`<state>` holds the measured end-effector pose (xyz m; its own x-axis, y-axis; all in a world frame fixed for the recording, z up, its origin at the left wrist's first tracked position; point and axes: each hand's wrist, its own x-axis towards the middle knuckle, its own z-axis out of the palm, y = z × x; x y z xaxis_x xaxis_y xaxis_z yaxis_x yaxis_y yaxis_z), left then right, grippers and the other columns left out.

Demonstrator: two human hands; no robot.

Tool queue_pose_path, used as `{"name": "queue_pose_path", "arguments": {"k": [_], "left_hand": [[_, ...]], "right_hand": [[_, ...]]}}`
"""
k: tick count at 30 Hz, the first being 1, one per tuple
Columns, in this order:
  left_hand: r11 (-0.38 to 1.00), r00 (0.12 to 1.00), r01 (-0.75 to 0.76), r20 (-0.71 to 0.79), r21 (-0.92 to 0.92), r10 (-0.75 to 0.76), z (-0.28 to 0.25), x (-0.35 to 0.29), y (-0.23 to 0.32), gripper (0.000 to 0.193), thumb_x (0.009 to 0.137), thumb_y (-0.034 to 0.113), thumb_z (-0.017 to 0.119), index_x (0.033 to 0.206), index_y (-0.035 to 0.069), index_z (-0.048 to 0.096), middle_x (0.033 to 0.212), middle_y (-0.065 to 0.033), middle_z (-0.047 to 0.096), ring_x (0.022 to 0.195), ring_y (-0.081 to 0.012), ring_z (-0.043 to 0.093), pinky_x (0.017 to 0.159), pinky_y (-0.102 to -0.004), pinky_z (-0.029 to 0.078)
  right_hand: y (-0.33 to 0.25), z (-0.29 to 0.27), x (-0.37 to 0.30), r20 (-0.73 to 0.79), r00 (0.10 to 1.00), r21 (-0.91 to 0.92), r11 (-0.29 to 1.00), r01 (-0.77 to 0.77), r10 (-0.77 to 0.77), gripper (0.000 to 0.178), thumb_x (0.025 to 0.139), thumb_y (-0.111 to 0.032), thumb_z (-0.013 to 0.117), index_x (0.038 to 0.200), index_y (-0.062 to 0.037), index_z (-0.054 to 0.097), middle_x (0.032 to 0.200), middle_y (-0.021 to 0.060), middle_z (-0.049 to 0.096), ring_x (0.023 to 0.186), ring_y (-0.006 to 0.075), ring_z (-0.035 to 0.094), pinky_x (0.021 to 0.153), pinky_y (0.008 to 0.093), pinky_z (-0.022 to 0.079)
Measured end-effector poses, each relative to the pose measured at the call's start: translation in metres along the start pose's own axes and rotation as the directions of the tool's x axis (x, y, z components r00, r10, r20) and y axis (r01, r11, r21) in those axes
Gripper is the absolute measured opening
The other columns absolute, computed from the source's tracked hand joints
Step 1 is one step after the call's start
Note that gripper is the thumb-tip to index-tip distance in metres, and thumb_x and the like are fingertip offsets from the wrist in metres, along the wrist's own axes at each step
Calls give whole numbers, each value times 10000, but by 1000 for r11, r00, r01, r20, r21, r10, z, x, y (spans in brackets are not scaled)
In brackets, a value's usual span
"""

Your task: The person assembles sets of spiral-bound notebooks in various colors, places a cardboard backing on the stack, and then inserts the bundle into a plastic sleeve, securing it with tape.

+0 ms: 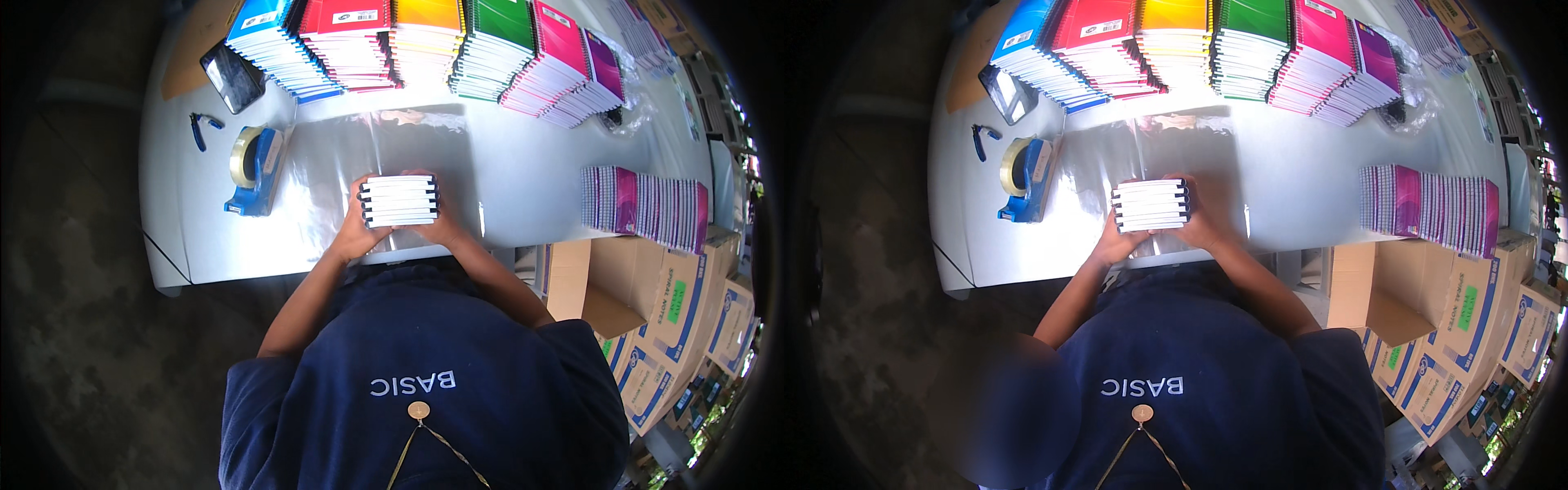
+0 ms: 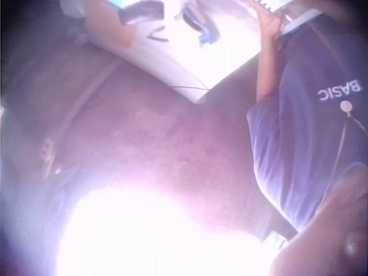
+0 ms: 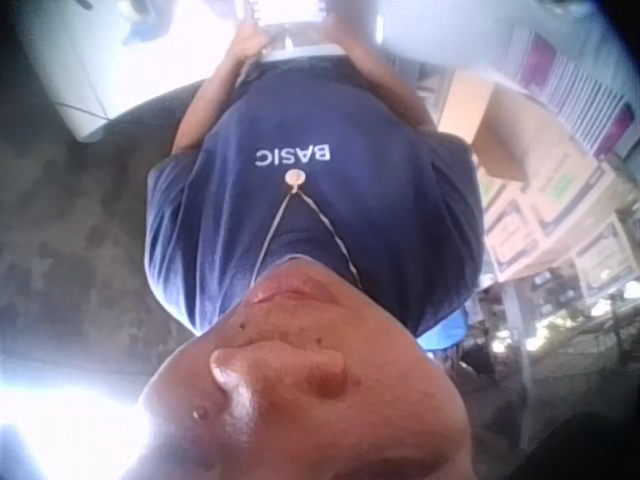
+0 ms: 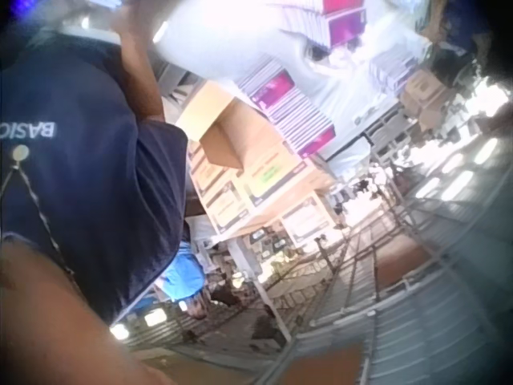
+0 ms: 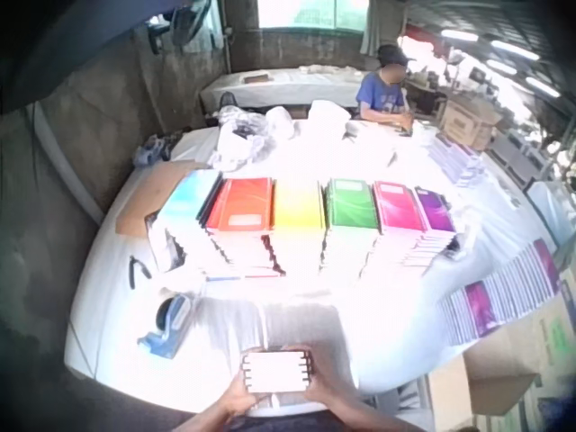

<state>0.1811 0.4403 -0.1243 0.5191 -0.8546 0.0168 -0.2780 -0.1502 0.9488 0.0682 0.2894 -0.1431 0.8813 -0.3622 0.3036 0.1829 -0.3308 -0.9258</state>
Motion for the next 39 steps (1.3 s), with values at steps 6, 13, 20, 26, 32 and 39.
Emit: {"name": "queue_pose_path", "arguments": {"k": [6,13,20,26,32,39], "left_hand": [[923,989,128,16,362,-144,-31,12,55,669,732,335,770,1214,-13,463,1107,-202,572,1066,-332,551,929,-422,412],[779,843,505,-19,371,-538,-45,29,37,800,843,704,406,1016,-52,602,836,-271,646,882,-398,639,788,-449,494],[950,930,237,-329,202,-162,-24,24,34,628,967,424,422,1400,-19,318,1343,-268,444,1250,-321,460,1002,-367,396],[910,878,280,-465,306,-114,-35,5,9,508,958,253,409,1354,-62,367,1449,-289,263,1357,-432,233,1106,-445,214],[491,792,534,-611,688,-6,-17,-5,-21,496,916,258,487,1323,-21,433,1462,-266,251,1376,-465,126,1086,-575,144],[500,653,660,-757,561,-13,-11,1,-28,379,869,250,574,1242,183,582,1483,-247,225,1386,-456,115,1087,-589,116]], "right_hand": [[-18,-25,14,69,998,-376,927,13,14,626,778,-294,742,1242,10,453,1159,215,542,1066,352,533,889,418,437],[-44,-4,43,-3,770,-560,637,-530,638,659,901,-527,486,1106,99,509,1092,283,571,1014,422,556,846,479,440],[-35,8,32,-194,907,-80,915,-394,374,588,949,-356,478,1309,102,396,1264,307,485,1220,408,439,1026,430,339],[-17,-17,7,-381,899,-577,704,-414,216,390,910,-178,504,1257,-2,531,1382,207,432,1333,384,323,1099,488,208],[-2,-29,-20,-412,896,-806,392,-444,168,359,885,-196,554,1221,-72,583,1426,170,392,1386,410,183,1111,558,47],[2,-23,-15,-498,864,-766,431,-478,72,225,866,-187,591,1061,-122,684,1355,109,496,1371,366,256,1110,539,78]]}}
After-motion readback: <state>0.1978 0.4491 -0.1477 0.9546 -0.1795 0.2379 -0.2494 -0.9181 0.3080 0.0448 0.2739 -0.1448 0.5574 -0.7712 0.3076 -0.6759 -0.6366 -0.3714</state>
